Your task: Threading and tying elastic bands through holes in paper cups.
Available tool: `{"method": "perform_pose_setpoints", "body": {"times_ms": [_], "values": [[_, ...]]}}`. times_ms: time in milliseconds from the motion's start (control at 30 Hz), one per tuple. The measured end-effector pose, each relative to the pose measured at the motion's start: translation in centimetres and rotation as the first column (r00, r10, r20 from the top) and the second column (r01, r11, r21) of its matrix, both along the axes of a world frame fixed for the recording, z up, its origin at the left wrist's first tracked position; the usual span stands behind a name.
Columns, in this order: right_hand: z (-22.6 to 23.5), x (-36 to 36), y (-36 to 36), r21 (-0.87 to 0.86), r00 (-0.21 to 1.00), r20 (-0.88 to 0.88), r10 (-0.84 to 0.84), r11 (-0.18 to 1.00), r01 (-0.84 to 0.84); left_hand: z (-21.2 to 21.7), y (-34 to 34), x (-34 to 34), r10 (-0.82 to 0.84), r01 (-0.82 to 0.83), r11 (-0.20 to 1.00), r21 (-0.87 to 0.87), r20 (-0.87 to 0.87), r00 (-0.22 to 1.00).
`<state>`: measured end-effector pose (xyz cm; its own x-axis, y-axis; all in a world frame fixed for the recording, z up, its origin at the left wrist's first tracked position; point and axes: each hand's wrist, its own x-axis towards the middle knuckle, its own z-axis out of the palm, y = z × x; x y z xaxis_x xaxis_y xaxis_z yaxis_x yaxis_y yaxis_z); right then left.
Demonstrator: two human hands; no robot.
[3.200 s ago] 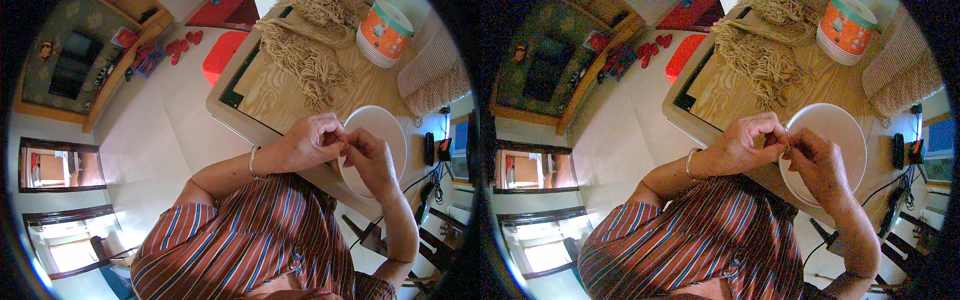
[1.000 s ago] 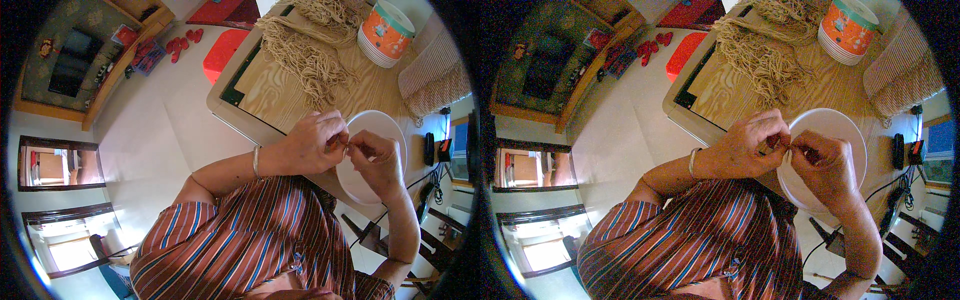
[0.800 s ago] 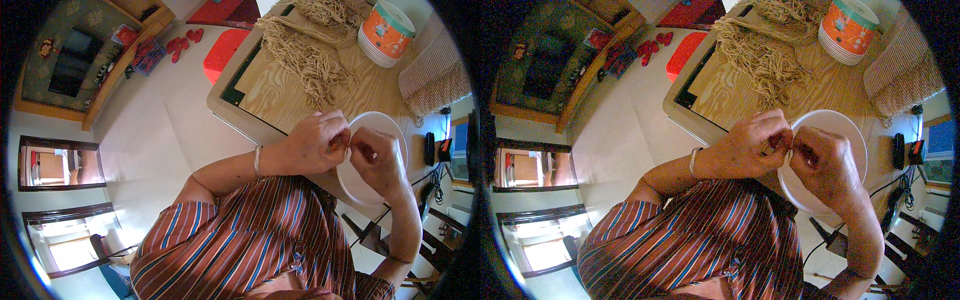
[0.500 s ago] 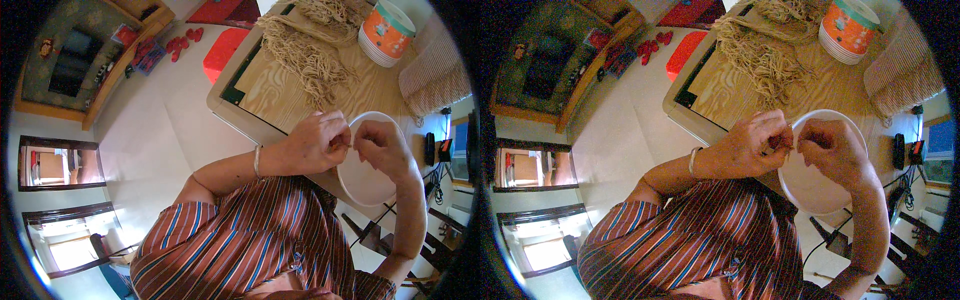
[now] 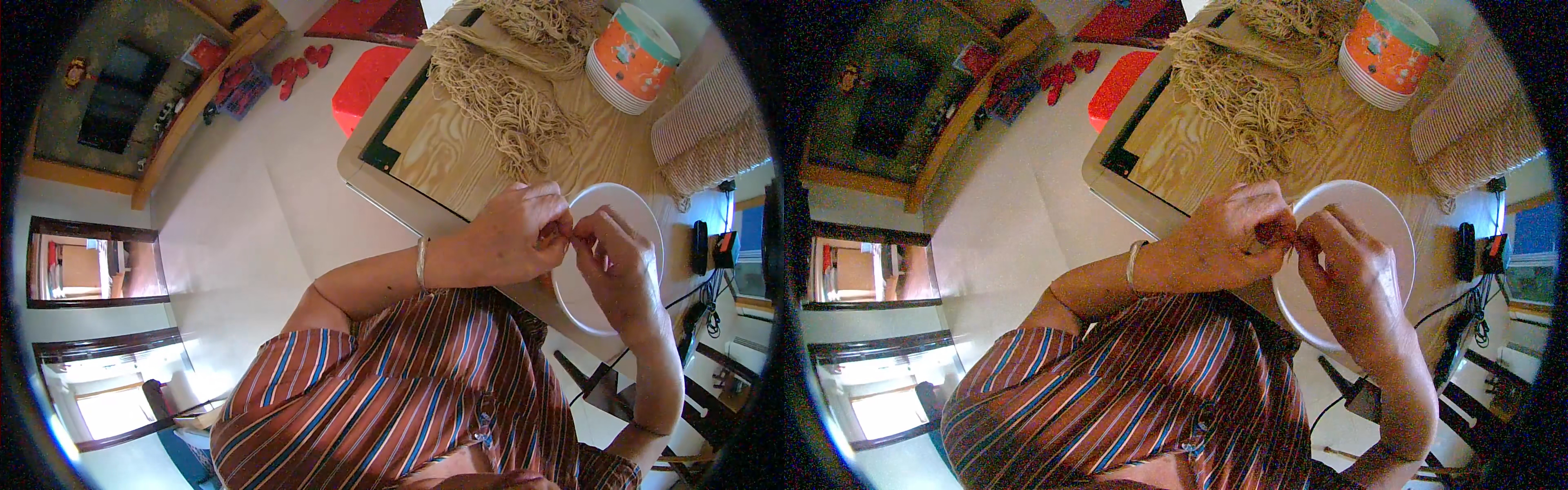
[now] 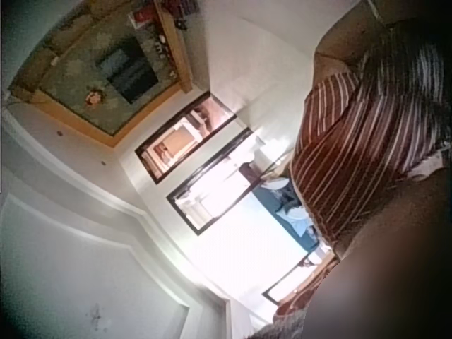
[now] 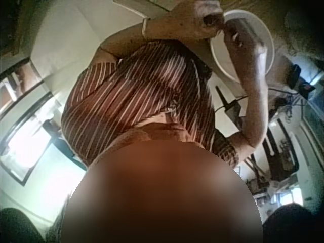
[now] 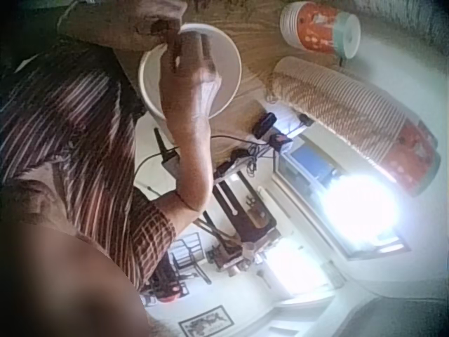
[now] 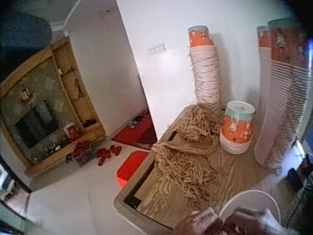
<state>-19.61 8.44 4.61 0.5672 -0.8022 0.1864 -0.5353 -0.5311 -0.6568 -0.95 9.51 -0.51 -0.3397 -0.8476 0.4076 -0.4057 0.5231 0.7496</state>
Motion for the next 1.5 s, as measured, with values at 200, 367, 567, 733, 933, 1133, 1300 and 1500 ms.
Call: {"method": "perform_pose_setpoints", "body": {"times_ms": [200,367,567,733,933,1133,1300,1500], "values": [[0.3,0.1,0.3,-0.182,0.982,-0.186,0.029,0.981,-0.064,-0.1,-0.1,0.1,0.016,-0.015,0.999,-0.03,0.033,0.999],[-0.8,-0.4,-0.5,-0.083,0.996,-0.071,0.046,0.995,-0.052,-0.2,-0.2,0.0,0.016,-0.012,0.996,-0.084,0.038,0.999],[-0.3,-0.9,-2.4,0.309,0.999,0.05,0.02,0.951,-0.035,0.1,0.0,0.1,0.01,-0.003,0.996,-0.091,0.077,0.997],[-0.2,-1.5,-3.4,0.756,0.982,0.158,-0.106,0.653,-0.051,0.4,-0.1,0.1,-0.03,0.034,0.998,-0.046,0.086,0.996],[1.1,-1.4,-2.2,0.598,0.977,0.15,-0.155,0.801,0.035,0.1,-0.1,0.1,-0.025,0.026,0.999,-0.037,0.032,0.999],[0.7,-0.5,-0.3,0.184,0.999,-0.048,-0.025,0.982,0.033,-0.4,-0.4,-0.1,0.001,0.001,0.996,-0.085,0.016,1.0],[0.4,-0.5,-0.3,0.016,0.999,-0.008,0.033,0.999,-0.033,-0.2,-0.3,-0.1,-0.002,0.004,0.997,-0.077,0.03,1.0],[0.3,-0.3,-0.3,-0.044,0.998,-0.046,0.033,0.998,-0.035,0.0,-0.2,0.0,-0.011,0.014,0.998,-0.062,0.042,0.999]]}}
